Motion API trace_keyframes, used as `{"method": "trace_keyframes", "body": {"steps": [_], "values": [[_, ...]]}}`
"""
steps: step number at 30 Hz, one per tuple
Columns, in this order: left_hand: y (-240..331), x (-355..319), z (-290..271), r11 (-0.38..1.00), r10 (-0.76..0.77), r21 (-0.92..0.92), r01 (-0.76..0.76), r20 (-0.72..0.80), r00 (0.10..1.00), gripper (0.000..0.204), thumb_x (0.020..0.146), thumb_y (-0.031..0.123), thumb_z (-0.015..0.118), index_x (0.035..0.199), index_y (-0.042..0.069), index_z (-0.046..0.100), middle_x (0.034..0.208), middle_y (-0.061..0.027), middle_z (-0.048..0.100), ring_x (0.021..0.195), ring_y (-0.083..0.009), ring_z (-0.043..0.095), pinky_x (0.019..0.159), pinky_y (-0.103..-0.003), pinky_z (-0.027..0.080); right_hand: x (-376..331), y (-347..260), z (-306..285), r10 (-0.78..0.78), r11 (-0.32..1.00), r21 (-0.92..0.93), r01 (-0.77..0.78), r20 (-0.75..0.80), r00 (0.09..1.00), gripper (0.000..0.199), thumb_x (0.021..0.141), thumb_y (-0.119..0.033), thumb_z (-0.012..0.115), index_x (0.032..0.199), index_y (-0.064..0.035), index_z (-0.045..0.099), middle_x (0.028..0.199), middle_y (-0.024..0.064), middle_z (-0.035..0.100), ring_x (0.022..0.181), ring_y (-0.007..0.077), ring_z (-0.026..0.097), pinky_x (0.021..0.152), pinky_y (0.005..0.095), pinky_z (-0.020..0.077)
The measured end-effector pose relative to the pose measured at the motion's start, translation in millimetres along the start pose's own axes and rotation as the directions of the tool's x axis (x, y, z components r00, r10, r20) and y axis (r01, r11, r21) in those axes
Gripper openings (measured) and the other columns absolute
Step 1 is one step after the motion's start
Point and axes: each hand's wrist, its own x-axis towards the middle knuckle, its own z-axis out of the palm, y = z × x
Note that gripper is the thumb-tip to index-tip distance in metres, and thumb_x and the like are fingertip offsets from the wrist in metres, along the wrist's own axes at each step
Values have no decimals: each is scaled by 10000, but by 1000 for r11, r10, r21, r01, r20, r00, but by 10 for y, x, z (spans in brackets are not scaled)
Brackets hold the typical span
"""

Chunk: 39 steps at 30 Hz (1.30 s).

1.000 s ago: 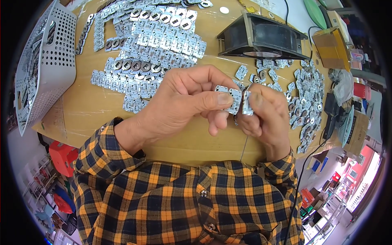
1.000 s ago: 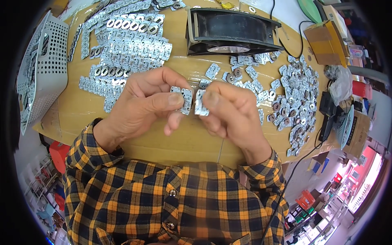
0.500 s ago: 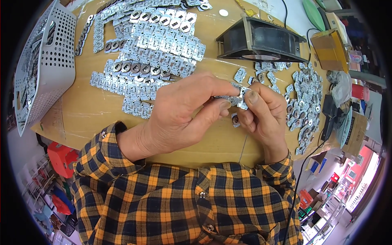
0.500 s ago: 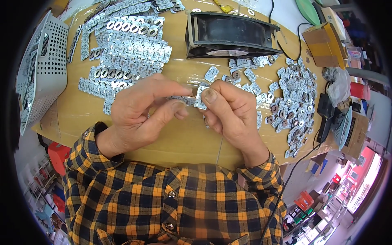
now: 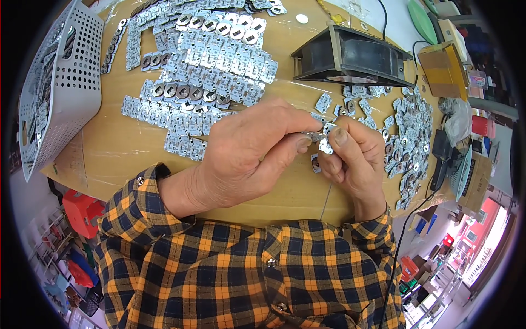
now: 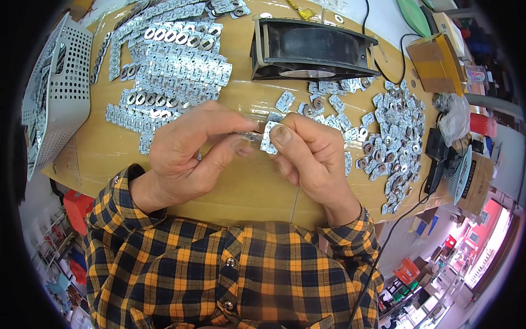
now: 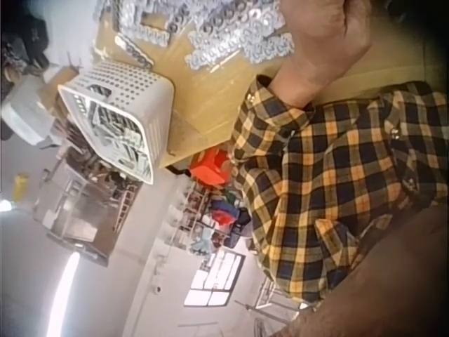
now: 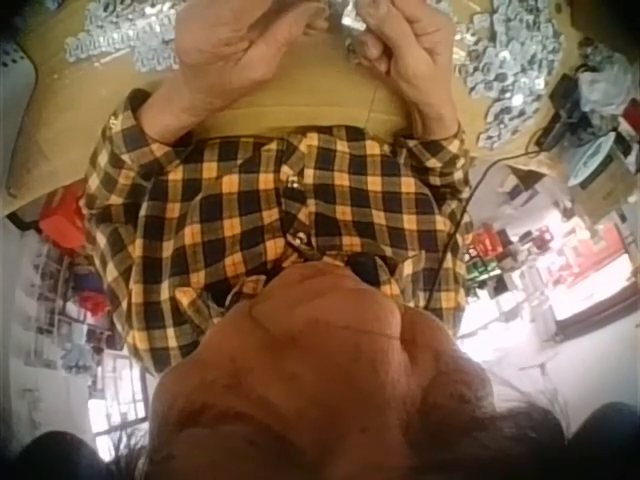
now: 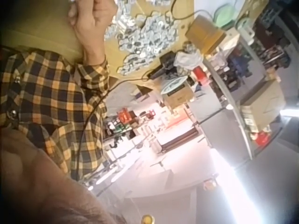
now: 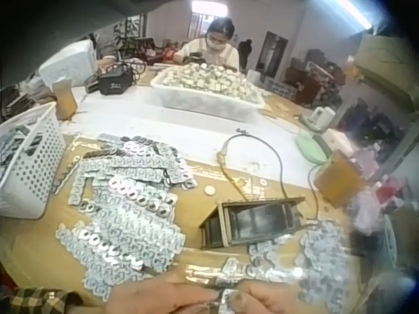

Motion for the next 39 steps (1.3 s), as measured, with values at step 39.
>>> {"method": "trace_keyframes", "body": {"steps": [39], "values": [[-32,-40,47,767,-414,-502,400,90,906,203,931,-23,548,1123,-54,606,815,-89,670,777,-145,672,656,-231,555,60,-16,-110,-283,649,-740,178,-17,959,238,956,-120,565,768,25,586,556,6,487,473,64,431,444,233,313]]}}
